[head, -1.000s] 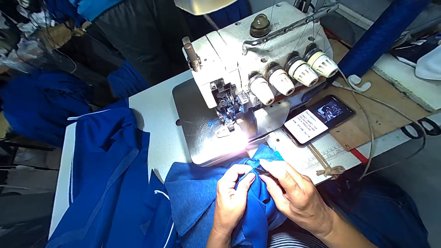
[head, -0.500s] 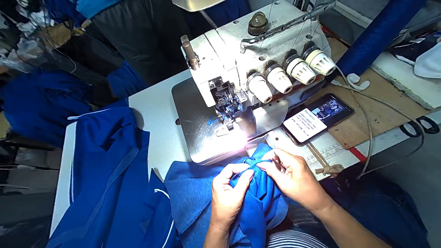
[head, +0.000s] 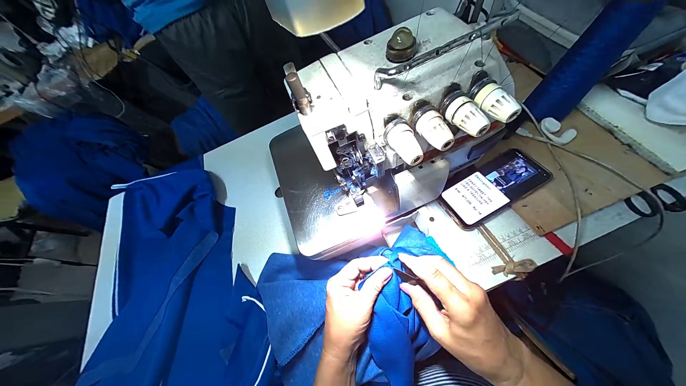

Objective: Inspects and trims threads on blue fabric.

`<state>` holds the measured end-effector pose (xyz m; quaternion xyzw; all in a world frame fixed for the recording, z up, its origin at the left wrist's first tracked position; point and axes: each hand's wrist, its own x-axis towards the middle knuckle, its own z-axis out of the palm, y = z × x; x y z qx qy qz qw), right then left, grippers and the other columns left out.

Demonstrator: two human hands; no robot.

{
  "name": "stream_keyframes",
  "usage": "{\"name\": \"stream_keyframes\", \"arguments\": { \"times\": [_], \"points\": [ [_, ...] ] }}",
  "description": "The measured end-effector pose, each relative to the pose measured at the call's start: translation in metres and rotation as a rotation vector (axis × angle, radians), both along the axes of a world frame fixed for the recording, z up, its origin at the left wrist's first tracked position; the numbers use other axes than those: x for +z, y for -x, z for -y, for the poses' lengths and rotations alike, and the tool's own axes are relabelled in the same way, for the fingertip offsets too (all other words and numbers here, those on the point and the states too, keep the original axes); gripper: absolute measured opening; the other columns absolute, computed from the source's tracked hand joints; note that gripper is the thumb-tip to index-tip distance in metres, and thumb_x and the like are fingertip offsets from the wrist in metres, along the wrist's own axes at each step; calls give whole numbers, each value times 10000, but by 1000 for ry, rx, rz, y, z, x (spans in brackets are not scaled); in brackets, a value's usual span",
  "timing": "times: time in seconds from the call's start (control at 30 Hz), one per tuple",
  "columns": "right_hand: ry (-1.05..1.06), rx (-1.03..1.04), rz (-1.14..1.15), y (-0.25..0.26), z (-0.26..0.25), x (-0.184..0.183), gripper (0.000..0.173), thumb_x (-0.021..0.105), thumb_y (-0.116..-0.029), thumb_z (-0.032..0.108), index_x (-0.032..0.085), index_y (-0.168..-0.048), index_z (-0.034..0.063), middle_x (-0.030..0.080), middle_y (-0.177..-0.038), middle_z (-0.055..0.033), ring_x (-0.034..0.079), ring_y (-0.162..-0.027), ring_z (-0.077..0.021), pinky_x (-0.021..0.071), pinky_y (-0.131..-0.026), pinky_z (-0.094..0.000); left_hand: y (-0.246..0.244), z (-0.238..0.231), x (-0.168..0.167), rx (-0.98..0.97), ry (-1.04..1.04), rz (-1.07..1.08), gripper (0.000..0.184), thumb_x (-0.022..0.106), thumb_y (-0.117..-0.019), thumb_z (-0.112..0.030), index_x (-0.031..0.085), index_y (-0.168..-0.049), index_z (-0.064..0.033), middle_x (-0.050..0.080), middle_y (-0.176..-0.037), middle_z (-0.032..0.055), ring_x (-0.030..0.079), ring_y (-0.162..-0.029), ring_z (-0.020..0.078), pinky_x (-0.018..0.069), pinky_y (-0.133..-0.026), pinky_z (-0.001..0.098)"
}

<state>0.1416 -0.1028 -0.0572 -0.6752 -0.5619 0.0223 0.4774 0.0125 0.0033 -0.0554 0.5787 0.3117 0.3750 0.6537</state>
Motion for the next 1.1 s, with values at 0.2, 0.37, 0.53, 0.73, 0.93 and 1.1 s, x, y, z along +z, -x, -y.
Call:
{"name": "stream_keyframes", "arguments": {
  "times": [0.2,0.37,0.53,0.73,0.93,1.1],
  "points": [
    [22,-13,34,0,-1,0,271,610,-979,137,724,-1200,30,718,-1050,-83,688,-882,-80,566,-772,-178,0,0,-1,-10,-26,-1,66,736,-885,-41,767,-941,-24,749,-909,68,713,-859,107,595,-821,247],
    [30,-14,47,0,0,0,276,608,-983,131,720,-1212,26,719,-1084,-92,696,-914,-92,572,-791,-188,0,0,-2,-8,-30,1,70,738,-888,-48,767,-947,-26,750,-922,66,714,-867,108,596,-829,250],
    [3,-23,51,1,-2,-1,272,607,-985,124,717,-1210,18,723,-1070,-99,698,-907,-94,570,-788,-186,-1,0,-2,-16,-55,-6,63,730,-890,-37,762,-944,-27,749,-916,58,714,-866,102,594,-828,243],
    [-5,23,91,2,-3,-5,268,567,-1004,79,701,-1219,-10,721,-1066,-126,704,-960,-149,577,-820,-226,-1,0,-3,-40,-103,-23,46,727,-895,-45,759,-926,-34,751,-929,58,718,-905,117,596,-870,269],
    [-81,-17,-12,-4,-8,1,239,594,-986,81,702,-1172,-23,700,-994,-93,675,-898,-75,555,-805,-166,0,0,-4,-43,-101,-21,48,716,-912,-66,757,-932,-53,744,-944,41,707,-915,105,587,-870,257],
    [198,100,-480,-33,-10,16,372,736,-874,297,672,-1199,127,675,-868,86,583,-696,59,494,-621,-117,1,0,-3,-92,-96,18,65,705,-927,-72,751,-972,-69,741,-978,33,701,-938,94,583,-871,252]
  ]
}}
